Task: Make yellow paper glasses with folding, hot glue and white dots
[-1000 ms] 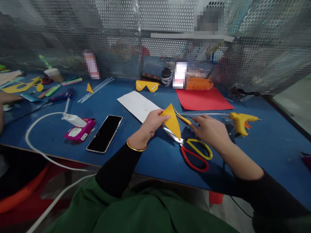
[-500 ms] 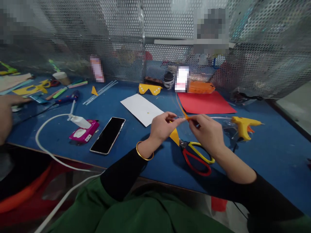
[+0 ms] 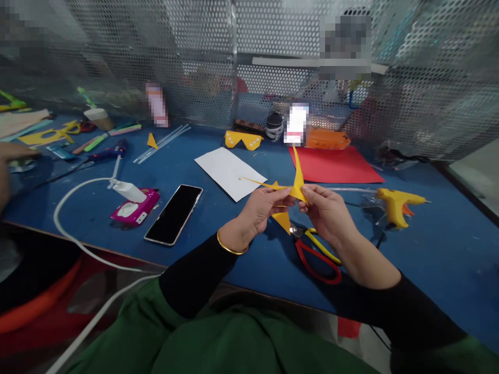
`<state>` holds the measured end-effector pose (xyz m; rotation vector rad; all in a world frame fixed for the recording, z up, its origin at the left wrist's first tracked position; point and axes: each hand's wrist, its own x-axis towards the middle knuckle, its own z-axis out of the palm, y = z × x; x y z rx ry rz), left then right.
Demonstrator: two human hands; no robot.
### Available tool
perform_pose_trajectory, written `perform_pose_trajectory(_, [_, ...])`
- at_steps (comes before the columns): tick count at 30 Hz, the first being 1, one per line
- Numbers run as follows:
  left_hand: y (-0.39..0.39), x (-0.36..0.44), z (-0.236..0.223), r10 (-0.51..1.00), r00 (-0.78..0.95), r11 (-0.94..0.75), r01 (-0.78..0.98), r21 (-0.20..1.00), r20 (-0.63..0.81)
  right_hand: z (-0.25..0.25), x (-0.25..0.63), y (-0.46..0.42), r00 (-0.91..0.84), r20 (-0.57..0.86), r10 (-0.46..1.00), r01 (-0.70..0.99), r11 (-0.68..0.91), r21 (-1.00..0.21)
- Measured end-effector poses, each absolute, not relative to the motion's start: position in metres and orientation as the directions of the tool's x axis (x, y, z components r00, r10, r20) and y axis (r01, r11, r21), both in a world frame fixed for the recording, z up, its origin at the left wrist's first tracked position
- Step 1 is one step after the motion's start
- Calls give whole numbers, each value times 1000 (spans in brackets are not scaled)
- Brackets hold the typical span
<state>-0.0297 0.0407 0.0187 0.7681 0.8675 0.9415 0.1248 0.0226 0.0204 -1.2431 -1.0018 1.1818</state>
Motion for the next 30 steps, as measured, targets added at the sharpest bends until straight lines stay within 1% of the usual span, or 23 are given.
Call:
perform_pose_trajectory(5, [42, -29, 19, 935, 182, 349, -336, 875, -303, 21, 128, 20, 39, -162, 986, -156, -154, -976])
perform_pose_trajectory(8, [42, -29, 21, 903, 231, 423, -327, 845, -362, 20, 128, 19, 13, -177, 984, -178, -171, -969])
perform_pose_trajectory(10, [42, -29, 22, 885, 241, 462, -345, 817, -399, 18, 127, 20, 28, -174, 984, -191, -165, -968])
perform_pose_trajectory(11, [43, -29, 22, 887, 210, 461, -364, 810, -410, 17, 127, 21, 47, -170, 984, -192, -158, -969])
perform_pose_trajectory(15, [48, -27, 20, 892, 7, 407, -450, 795, -452, 14, 128, 23, 151, -135, 979, -169, -109, -980])
perform_pose_trajectory(19, [78, -46, 32, 867, -111, 361, -532, 766, -485, 12, 127, 21, 111, -129, 985, -85, -120, -989])
perform_pose_trajectory(22, [120, -87, 57, 873, -255, 203, -585, 785, -415, 9, 124, 19, 50, -128, 991, -4, -128, -992])
perform_pose_trajectory(24, [145, -115, 74, 871, -330, 111, -589, 800, -364, 7, 123, 17, 18, -122, 992, 54, -123, -991])
perform_pose_trajectory(25, [154, -124, 79, 876, -331, 102, -585, 805, -351, 7, 122, 17, 4, -117, 993, 88, -117, -989])
perform_pose_trajectory(27, [158, -127, 81, 896, -282, 135, -562, 816, -342, 6, 123, 15, -20, -108, 994, 167, -104, -980])
perform_pose_trajectory(29, [147, -110, 73, 926, -201, 177, -515, 839, -319, 8, 125, 13, -37, -95, 995, 251, -83, -965])
perform_pose_trajectory(30, [137, -97, 66, 940, -158, 193, -485, 853, -302, 9, 128, 12, -50, -74, 996, 332, -53, -942])
